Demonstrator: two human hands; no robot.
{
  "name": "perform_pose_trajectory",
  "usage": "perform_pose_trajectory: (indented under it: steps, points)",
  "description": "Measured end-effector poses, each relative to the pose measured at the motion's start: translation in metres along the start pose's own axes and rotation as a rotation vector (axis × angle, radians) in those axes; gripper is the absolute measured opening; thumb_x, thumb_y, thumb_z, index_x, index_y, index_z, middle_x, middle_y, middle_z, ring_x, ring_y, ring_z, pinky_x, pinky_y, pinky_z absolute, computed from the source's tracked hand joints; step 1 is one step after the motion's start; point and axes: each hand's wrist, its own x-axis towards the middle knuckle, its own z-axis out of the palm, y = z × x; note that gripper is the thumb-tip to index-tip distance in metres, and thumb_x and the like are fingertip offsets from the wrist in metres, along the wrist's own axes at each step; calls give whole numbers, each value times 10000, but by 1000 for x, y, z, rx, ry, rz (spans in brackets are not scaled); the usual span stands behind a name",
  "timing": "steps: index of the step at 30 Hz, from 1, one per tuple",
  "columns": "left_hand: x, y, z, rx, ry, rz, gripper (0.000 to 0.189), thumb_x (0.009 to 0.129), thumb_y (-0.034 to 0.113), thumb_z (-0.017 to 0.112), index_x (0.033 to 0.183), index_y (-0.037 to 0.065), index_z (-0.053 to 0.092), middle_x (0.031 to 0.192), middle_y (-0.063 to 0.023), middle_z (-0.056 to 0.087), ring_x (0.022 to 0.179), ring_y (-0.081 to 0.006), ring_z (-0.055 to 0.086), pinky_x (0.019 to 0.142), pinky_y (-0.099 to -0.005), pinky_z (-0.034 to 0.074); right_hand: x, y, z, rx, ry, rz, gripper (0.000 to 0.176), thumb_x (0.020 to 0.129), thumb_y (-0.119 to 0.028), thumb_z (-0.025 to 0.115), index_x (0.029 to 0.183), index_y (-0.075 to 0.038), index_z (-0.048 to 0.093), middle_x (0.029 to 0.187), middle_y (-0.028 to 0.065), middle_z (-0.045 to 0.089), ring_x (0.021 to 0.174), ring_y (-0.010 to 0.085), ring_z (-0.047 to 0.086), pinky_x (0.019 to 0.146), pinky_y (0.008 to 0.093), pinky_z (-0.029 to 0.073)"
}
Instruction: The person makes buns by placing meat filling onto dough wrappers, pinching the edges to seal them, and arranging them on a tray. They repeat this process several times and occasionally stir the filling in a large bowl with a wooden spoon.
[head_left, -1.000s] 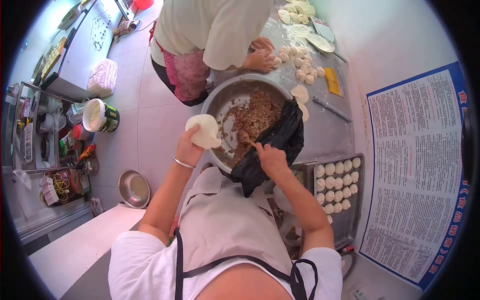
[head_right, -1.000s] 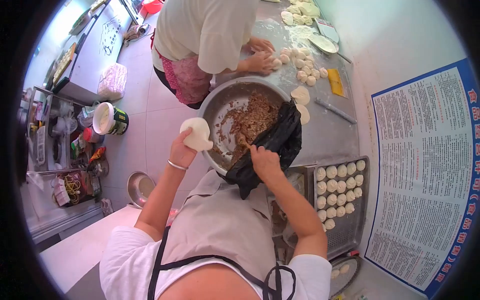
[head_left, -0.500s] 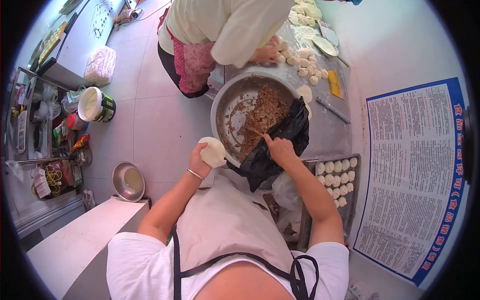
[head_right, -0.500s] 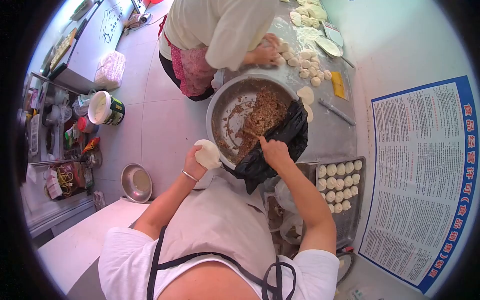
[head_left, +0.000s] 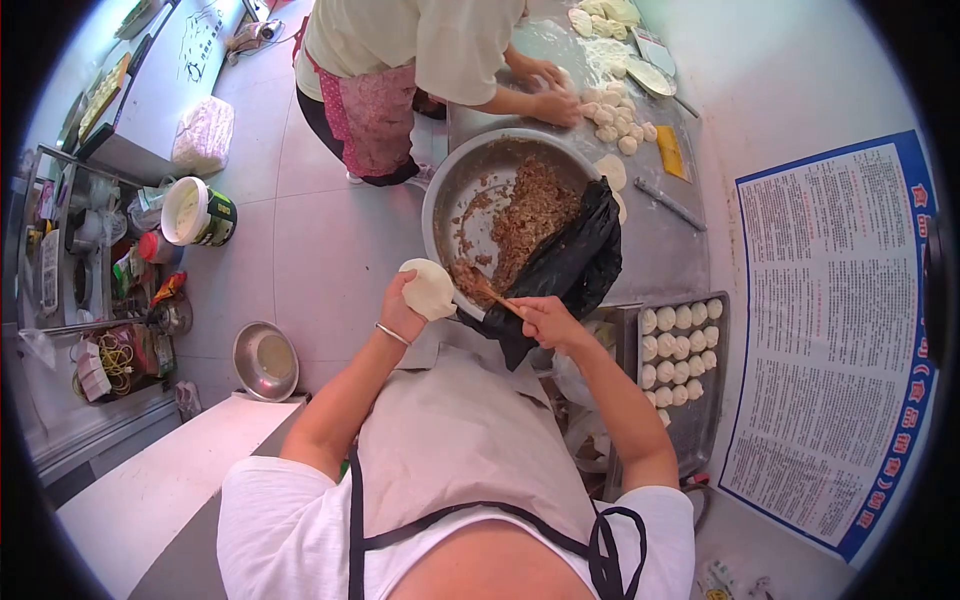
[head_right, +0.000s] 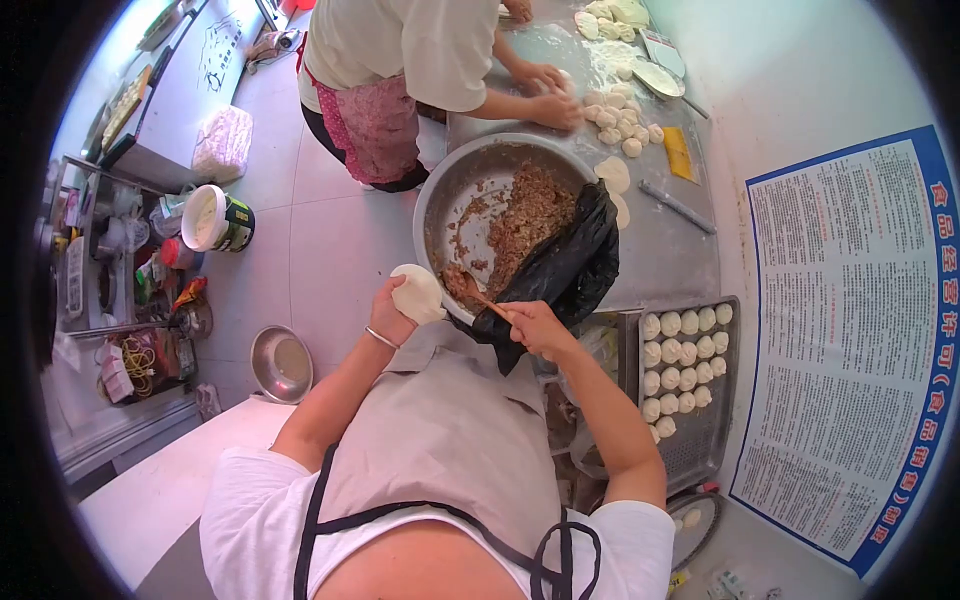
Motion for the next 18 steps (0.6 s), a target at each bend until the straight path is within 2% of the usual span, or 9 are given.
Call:
perform_pose_trajectory:
  steps: [3,5,8,9,11,12,14,16,18]
  points:
    - [-1,5,10,-15,-12,102,427,930,296,494,1266,33,502,1214,-147,621,1116,-324,612,962,-508,497,-9,-2,6,274,-25,-68,373,1027,-171,474,1380,-62,527,660,-44,464,459,15,297,380,180,242]
    - [-2,12,29,3,-30,174,426,946,309,470,1267,30,501,1223,-145,618,1131,-322,603,977,-504,487,-19,-4,10,329,-13,-168,381,1030,-175,472,1391,-62,513,656,-43,458,462,10,308,385,173,243]
    - [16,9,56,28,-64,205,471,965,345,393,1280,11,497,1251,-157,605,1160,-338,587,1027,-511,443,-38,-10,16,373,13,-285,381,1030,-175,483,1389,-53,514,662,-48,459,489,11,341,404,169,269]
    - [20,6,66,15,-129,182,477,971,356,376,1279,12,497,1252,-155,603,1164,-333,583,1032,-504,437,-42,-9,18,383,25,-318,379,1029,-174,489,1386,-49,518,667,-50,460,502,14,355,413,168,282]
    - [24,-1,88,-10,-260,131,493,983,377,342,1278,15,499,1253,-151,598,1171,-321,575,1041,-491,425,-23,19,22,240,149,-546,375,1009,-120,501,1374,-42,531,662,-13,494,518,68,440,438,216,348]
    - [20,-6,98,-15,-265,122,499,988,399,330,1267,22,501,1248,-147,597,1170,-320,570,1035,-494,424,-15,28,25,167,214,-657,375,999,-93,508,1368,-39,538,659,5,511,526,96,482,451,240,382]
    - [9,-14,115,-25,-270,103,516,998,442,307,1245,35,505,1236,-139,594,1168,-317,561,1021,-499,422,-20,19,33,-328,556,-1042,405,950,-45,547,1354,-66,558,680,42,527,573,161,545,493,285,435]
    - [6,-18,119,-31,-274,85,519,996,445,312,1245,33,505,1235,-141,588,1166,-318,551,1030,-493,409,-31,14,38,-686,762,-1133,451,900,-9,579,1342,-100,577,703,70,533,604,214,580,520,324,470]
    - [5,-21,119,-42,-282,65,533,987,447,323,1268,26,489,1256,-152,571,1182,-328,534,1045,-500,392,-45,20,45,-873,819,-957,508,848,16,602,1331,-141,593,729,90,528,617,254,587,531,359,486]
